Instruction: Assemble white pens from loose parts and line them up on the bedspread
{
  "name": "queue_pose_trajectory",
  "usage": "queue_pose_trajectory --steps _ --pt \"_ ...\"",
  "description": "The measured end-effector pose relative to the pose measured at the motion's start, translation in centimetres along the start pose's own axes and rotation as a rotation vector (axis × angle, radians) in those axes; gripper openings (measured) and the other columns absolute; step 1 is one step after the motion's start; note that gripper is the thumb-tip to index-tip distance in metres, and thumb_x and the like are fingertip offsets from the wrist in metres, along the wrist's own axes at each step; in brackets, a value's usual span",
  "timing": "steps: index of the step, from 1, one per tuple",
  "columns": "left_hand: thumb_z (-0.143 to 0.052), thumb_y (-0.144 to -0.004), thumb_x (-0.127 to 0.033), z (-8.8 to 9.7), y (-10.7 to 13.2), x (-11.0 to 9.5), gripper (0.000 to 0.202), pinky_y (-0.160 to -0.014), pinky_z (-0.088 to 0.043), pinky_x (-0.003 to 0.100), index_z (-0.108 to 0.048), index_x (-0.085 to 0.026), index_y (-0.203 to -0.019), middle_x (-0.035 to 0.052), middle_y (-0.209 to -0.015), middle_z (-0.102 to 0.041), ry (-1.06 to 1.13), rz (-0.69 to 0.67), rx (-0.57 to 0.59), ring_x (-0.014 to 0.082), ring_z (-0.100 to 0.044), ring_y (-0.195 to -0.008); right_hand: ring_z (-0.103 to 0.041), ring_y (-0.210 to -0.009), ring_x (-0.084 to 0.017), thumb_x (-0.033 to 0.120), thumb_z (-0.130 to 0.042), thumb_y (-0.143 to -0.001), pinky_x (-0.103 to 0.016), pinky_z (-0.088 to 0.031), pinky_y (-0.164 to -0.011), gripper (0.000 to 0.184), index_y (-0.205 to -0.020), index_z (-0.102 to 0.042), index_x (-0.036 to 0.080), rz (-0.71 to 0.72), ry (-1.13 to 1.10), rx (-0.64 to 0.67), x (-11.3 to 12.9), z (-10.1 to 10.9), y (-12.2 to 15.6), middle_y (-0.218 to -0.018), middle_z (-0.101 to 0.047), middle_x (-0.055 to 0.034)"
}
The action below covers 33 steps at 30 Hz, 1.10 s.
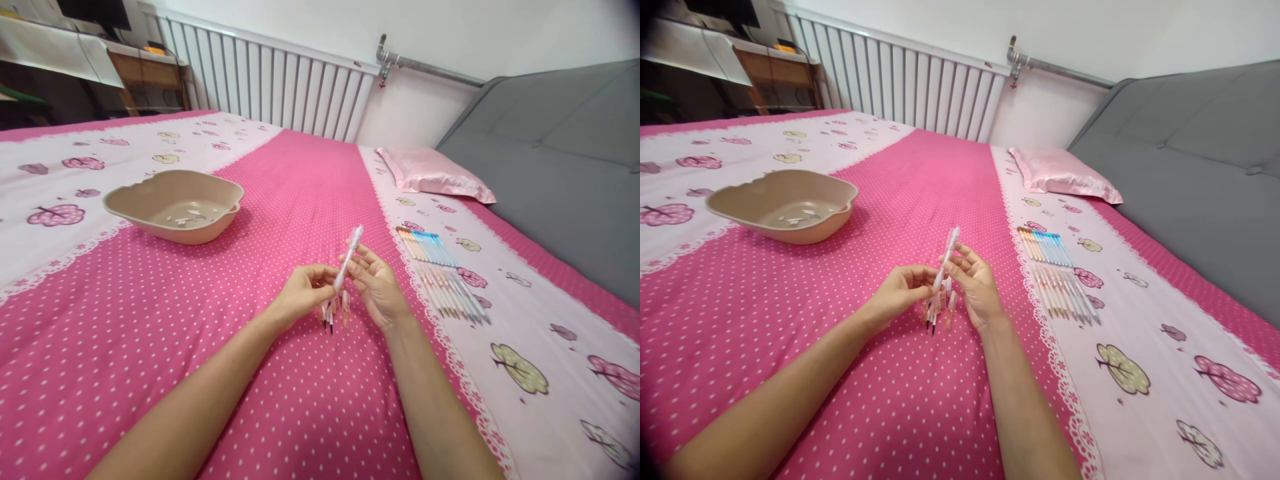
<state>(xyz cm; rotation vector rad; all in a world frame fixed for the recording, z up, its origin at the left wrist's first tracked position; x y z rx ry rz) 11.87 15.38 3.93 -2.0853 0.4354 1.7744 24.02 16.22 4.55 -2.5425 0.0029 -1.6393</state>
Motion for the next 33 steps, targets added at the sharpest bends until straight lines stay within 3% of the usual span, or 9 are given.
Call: queue_pose_trajectory --steps 10,14,18,26,33 --pt "-0.063 -0.069 -0.017 -0.03 0.01 0.22 0.019 -0.062 -0.049 0.026 -0.064 -0.01 -0.087 0.0063 -0.073 -0.067 -0.001 0.008 0.02 0.013 -0.062 -0.062 -0.056 -0.07 -0.008 0.017 -0.077 -0.059 -0.019 -0.048 -0.066 0.038 -0.093 -0.062 0.023 -0.018 -0.018 -0.03 -0.16 -0.02 -0.05 -0.075 -0.058 0.0051" --pt "-0.062 -0.07 -0.017 -0.06 0.14 -0.09 0.024 -0.057 -0.047 0.024 -0.066 -0.009 -0.091 0.0081 -0.075 -0.068 -0.018 0.039 0.0 0.0113 -0.06 -0.057 -0.058 -0.083 -0.013 0.028 -0.069 -0.07 -0.026 -0.05 -0.074 0.03 -0.1 -0.062 0.025 -0.024 0.03 0.011 0.2 -0.34 0.24 -0.095 -0.065 -0.0008" --pt "-0.06 -0.07 -0.016 -0.2 0.26 -0.38 0.023 -0.054 -0.045 0.023 -0.067 -0.009 -0.091 0.0076 -0.07 -0.068 -0.011 0.05 0.004 0.0096 -0.057 -0.053 -0.059 -0.092 -0.018 0.03 -0.062 -0.076 -0.032 -0.051 -0.075 0.037 -0.112 -0.058 0.027 -0.04 0.068 0.071 0.37 -0.74 0.48 -0.111 -0.064 -0.004" --pt "-0.059 -0.07 -0.015 -0.14 0.19 -0.06 0.02 -0.054 -0.045 0.022 -0.067 -0.01 -0.088 0.0055 -0.069 -0.068 0.016 0.052 0.013 0.0091 -0.058 -0.053 -0.06 -0.082 -0.013 0.022 -0.07 -0.069 -0.028 -0.051 -0.074 0.039 -0.107 -0.061 0.026 -0.042 -0.019 0.049 0.17 -0.56 0.35 -0.089 -0.068 0.0005" --pt "-0.06 -0.071 -0.015 -0.05 0.08 0.26 0.02 -0.056 -0.048 0.023 -0.066 -0.011 -0.089 0.0053 -0.071 -0.068 0.02 0.014 0.046 0.0105 -0.06 -0.056 -0.058 -0.075 -0.011 0.019 -0.075 -0.062 -0.023 -0.049 -0.069 0.042 -0.1 -0.061 0.024 -0.021 0.016 -0.005 0.01 -0.11 0.12 -0.081 -0.064 0.0016"
Point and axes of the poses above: each hand's wrist, its own y-axis away from the middle knuckle, its own z-axis out of the back of the hand, x = y × z, the point moved 5 cm from there along -y, towards the middle knuckle
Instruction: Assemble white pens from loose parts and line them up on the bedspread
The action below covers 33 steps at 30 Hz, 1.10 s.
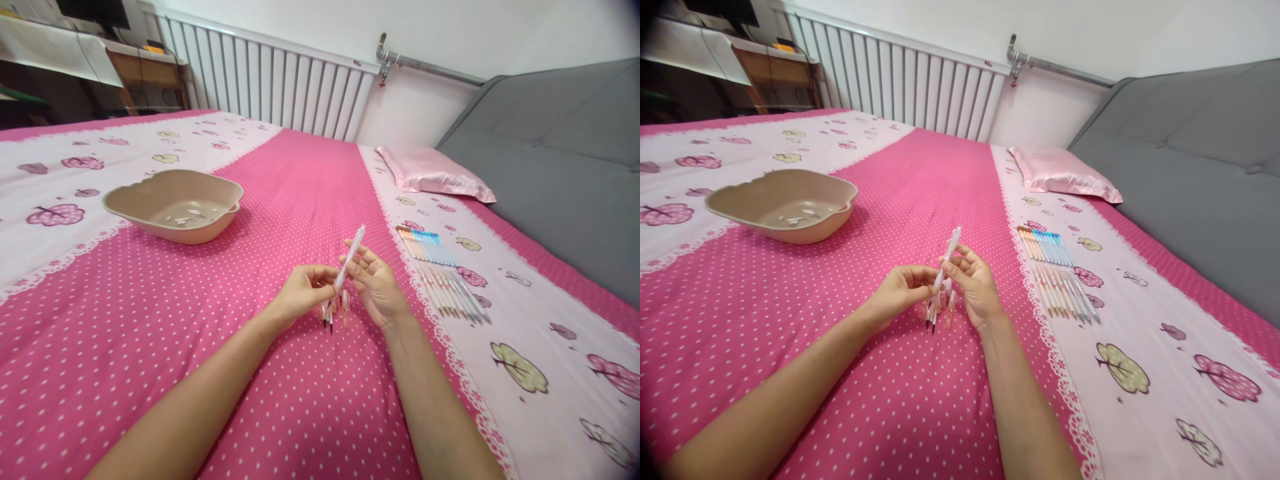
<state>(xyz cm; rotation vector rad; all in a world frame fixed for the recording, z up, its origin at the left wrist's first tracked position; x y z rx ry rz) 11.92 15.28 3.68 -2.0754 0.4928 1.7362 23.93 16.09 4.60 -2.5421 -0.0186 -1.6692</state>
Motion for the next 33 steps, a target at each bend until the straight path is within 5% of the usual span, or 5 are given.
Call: queue_pose_trajectory --steps 7,15,33 --pt "-0.064 -0.07 -0.019 -0.1 0.1 0.0 0.02 -0.059 -0.048 0.025 -0.065 -0.011 -0.088 0.0053 -0.071 -0.067 0.005 0.01 -0.012 0.0117 -0.061 -0.058 -0.056 -0.072 -0.01 0.018 -0.077 -0.057 -0.021 -0.049 -0.067 0.043 -0.096 -0.06 0.023 0.036 0.025 -0.02 0.0 0.0 0.0 -0.076 -0.056 0.0042" --pt "-0.059 -0.069 -0.014 0.1 0.2 -0.5 0.022 -0.06 -0.046 0.024 -0.067 -0.01 -0.09 0.0061 -0.074 -0.068 0.013 0.043 -0.059 0.0099 -0.058 -0.059 -0.059 -0.093 -0.017 0.032 -0.062 -0.077 -0.031 -0.051 -0.077 0.04 -0.116 -0.056 0.027 -0.015 0.015 0.095 0.5 -0.7 0.5 -0.112 -0.063 -0.0041" --pt "-0.069 -0.068 -0.022 0.2 -0.1 0.5 0.029 -0.059 -0.049 0.027 -0.065 -0.009 -0.093 0.009 -0.077 -0.068 0.065 0.057 -0.015 0.014 -0.062 -0.061 -0.061 -0.079 -0.014 0.021 -0.074 -0.065 -0.028 -0.053 -0.072 0.042 -0.105 -0.063 0.026 -0.003 0.031 0.058 0.2 -0.3 0.2 -0.087 -0.068 -0.0003"
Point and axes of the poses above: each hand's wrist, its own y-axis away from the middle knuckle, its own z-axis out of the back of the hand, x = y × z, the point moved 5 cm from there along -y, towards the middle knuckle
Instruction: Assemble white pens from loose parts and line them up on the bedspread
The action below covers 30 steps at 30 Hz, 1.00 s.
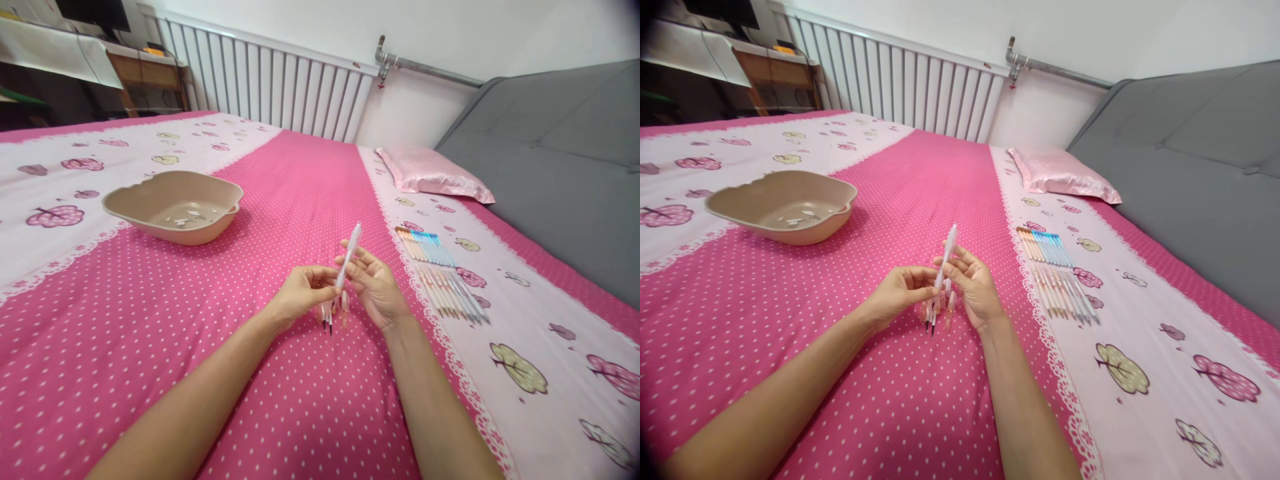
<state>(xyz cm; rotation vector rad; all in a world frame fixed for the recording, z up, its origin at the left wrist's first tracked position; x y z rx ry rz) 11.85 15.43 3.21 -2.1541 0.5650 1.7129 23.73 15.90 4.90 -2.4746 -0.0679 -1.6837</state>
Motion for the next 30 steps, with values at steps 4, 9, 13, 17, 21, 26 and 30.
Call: queue_pose_trajectory --steps 4,9,13,17,21,26,30 --pt "-0.07 -0.068 -0.024 0.1 0.1 -0.1 0.032 -0.053 -0.046 0.025 -0.064 -0.009 -0.096 0.0085 -0.075 -0.068 -0.012 0.008 0.026 0.0129 -0.061 -0.056 -0.06 -0.075 -0.012 0.02 -0.073 -0.065 -0.025 -0.052 -0.066 0.039 -0.103 -0.063 0.025 -0.013 -0.027 -0.003 -0.1 0.0 0.0 -0.085 -0.067 0.0003" --pt "-0.06 -0.079 -0.034 -0.8 0.6 -0.6 0.029 -0.058 -0.046 0.025 -0.066 -0.011 -0.095 0.0103 -0.083 -0.068 0.079 0.061 0.159 0.0111 -0.06 -0.06 -0.055 -0.064 -0.009 0.024 -0.069 -0.07 -0.021 -0.046 -0.052 0.037 -0.106 -0.064 0.027 -0.052 -0.031 0.025 0.0 -0.2 0.3 -0.086 -0.067 0.0004" --pt "-0.053 -0.083 -0.04 -1.3 0.9 -0.7 0.034 -0.062 -0.047 0.028 -0.067 -0.01 -0.093 0.0139 -0.088 -0.068 0.118 0.125 0.2 0.0156 -0.062 -0.069 -0.05 -0.057 -0.008 0.025 -0.066 -0.072 -0.02 -0.039 -0.042 0.038 -0.11 -0.062 0.03 -0.073 -0.049 0.059 0.2 -0.4 0.5 -0.088 -0.066 0.0011" --pt "-0.055 -0.082 -0.04 -1.2 0.9 -0.4 0.034 -0.062 -0.046 0.027 -0.068 -0.011 -0.095 0.0132 -0.089 -0.069 0.052 0.115 0.232 0.0153 -0.062 -0.069 -0.052 -0.059 -0.009 0.023 -0.068 -0.071 -0.021 -0.043 -0.045 0.039 -0.109 -0.063 0.03 -0.1 -0.086 0.085 0.2 -0.4 0.5 -0.085 -0.066 0.0016" --pt "-0.053 -0.083 -0.041 -0.8 0.8 -0.2 0.035 -0.06 -0.045 0.026 -0.069 -0.011 -0.093 0.0119 -0.083 -0.069 0.014 0.08 0.236 0.0135 -0.06 -0.063 -0.051 -0.057 -0.007 0.02 -0.071 -0.068 -0.02 -0.045 -0.05 0.039 -0.106 -0.064 0.029 -0.123 -0.113 0.07 0.0 -0.3 0.4 -0.083 -0.066 0.002" --pt "-0.058 -0.08 -0.041 -0.5 0.8 -0.2 0.032 -0.057 -0.044 0.025 -0.068 -0.012 -0.09 0.0095 -0.078 -0.068 0.0 0.069 0.195 0.0116 -0.058 -0.058 -0.054 -0.06 -0.008 0.018 -0.073 -0.065 -0.021 -0.048 -0.055 0.039 -0.103 -0.066 0.028 -0.126 -0.13 0.043 -0.1 0.0 0.2 -0.083 -0.068 0.002" --pt "-0.058 -0.079 -0.041 -0.5 0.7 -0.2 0.032 -0.057 -0.044 0.026 -0.068 -0.011 -0.086 0.0089 -0.07 -0.067 -0.019 0.08 0.165 0.0123 -0.059 -0.056 -0.056 -0.061 -0.009 0.018 -0.075 -0.064 -0.021 -0.048 -0.055 0.039 -0.101 -0.066 0.027 -0.118 -0.134 0.02 -0.3 0.2 0.1 -0.082 -0.069 0.0015"
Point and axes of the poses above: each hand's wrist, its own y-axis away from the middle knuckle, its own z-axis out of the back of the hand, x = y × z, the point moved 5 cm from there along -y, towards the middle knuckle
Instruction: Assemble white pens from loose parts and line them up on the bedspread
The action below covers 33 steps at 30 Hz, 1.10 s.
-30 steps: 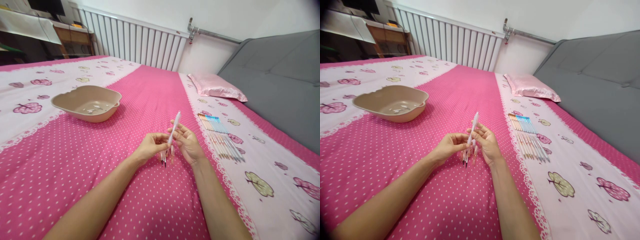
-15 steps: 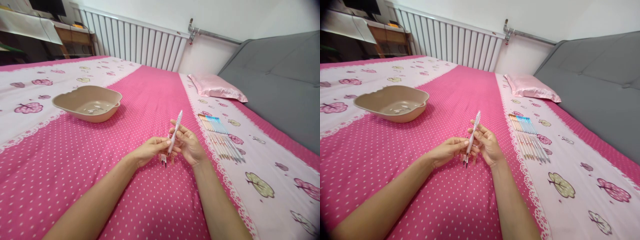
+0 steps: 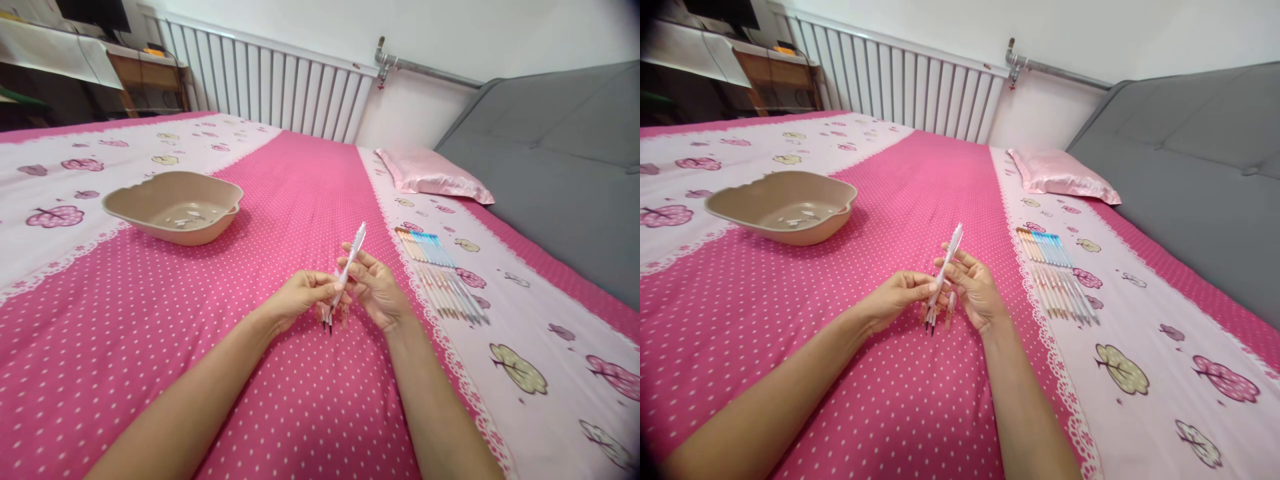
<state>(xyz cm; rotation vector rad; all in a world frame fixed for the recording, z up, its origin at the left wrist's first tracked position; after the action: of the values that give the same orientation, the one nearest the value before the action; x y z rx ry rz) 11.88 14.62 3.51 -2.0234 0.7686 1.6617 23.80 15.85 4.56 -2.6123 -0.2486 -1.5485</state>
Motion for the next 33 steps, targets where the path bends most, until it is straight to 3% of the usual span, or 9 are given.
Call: queue_pose_trajectory --steps 11,26,33 --pt "-0.064 -0.074 -0.037 0.26 -0.07 -0.16 0.026 -0.053 -0.044 0.024 -0.066 -0.012 -0.071 0.0066 -0.064 -0.065 -0.037 -0.047 -0.071 0.0103 -0.056 -0.049 -0.061 -0.067 -0.012 0.019 -0.076 -0.062 -0.023 -0.05 -0.058 0.039 -0.099 -0.067 0.024 0.032 0.043 -0.02 0.0 -0.01 0.0 -0.078 -0.071 -0.0005" --pt "-0.073 -0.064 -0.032 0.9 -0.32 0.3 0.024 -0.051 -0.047 0.026 -0.065 -0.01 -0.067 0.0069 -0.059 -0.067 -0.055 -0.04 -0.193 0.0127 -0.06 -0.047 -0.064 -0.064 -0.011 0.018 -0.076 -0.063 -0.022 -0.052 -0.058 0.038 -0.099 -0.066 0.021 0.034 0.059 -0.004 -0.3 -0.15 -0.06 -0.075 -0.072 -0.0014" --pt "-0.076 -0.06 -0.032 0.75 -0.16 0.01 0.028 -0.046 -0.045 0.024 -0.056 -0.011 -0.062 0.0048 -0.056 -0.064 -0.031 -0.036 -0.249 0.0123 -0.059 -0.045 -0.063 -0.063 -0.011 0.022 -0.075 -0.065 -0.024 -0.053 -0.06 0.039 -0.102 -0.062 0.021 0.039 0.074 0.003 -0.36 -0.54 0.06 -0.079 -0.071 -0.0011"
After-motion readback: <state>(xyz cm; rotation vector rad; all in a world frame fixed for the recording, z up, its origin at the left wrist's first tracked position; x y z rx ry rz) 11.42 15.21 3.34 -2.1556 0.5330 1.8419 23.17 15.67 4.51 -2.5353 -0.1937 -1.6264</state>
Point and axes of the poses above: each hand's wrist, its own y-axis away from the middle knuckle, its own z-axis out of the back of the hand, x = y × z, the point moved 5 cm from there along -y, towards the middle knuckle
